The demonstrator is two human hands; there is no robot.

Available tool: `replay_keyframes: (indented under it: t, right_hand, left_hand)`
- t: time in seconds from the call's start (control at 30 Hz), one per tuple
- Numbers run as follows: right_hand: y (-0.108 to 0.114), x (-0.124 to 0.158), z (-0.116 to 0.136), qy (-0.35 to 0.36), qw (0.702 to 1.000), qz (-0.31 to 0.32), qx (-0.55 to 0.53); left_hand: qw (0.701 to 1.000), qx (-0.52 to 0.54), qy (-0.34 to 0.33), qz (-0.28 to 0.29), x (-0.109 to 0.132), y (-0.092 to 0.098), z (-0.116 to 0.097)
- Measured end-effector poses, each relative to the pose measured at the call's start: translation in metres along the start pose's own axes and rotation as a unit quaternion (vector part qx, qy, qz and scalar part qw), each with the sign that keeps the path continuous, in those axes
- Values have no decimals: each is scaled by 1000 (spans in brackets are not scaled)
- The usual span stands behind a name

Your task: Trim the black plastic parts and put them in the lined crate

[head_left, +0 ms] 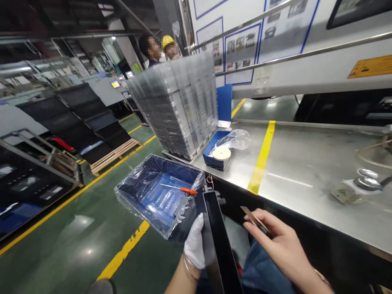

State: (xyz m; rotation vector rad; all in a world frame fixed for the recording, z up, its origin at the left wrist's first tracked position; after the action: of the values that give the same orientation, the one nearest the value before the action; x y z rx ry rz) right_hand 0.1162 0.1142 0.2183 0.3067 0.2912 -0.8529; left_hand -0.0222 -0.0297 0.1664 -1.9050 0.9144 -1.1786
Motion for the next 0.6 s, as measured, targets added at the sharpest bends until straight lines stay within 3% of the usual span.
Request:
replay_keyframes:
  t: [0.17,0.23,0.47,0.6]
  right_hand:
    - [-17,-5,1,58,997,-37,-18]
    - [-17,-6,2,82,995,-51,-18]
    - [-6,-13,-11,143,986,-78,17]
    - [3,-19,-13,125,991,-24,45]
  left_hand:
    - [993,4,80,88,2,-11,23]
    - [992,16,70,102,-1,-23,25]
    - [995,-61,5,79,-21,-67,27]
    - [992,-106,64,28,-41,-70,23]
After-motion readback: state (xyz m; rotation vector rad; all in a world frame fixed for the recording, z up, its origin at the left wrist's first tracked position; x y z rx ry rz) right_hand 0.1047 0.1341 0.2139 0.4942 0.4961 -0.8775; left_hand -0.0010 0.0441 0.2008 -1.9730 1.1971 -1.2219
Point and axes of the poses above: each hand's wrist, its own x-axis away from the middle knuckle, its own y-axis out of the back of the hand, z = x × y, the point moved 1 cm from there along -x, towards the middle knuckle, and after that the axes turned 1 degree about -y, right-handed, at the moved point
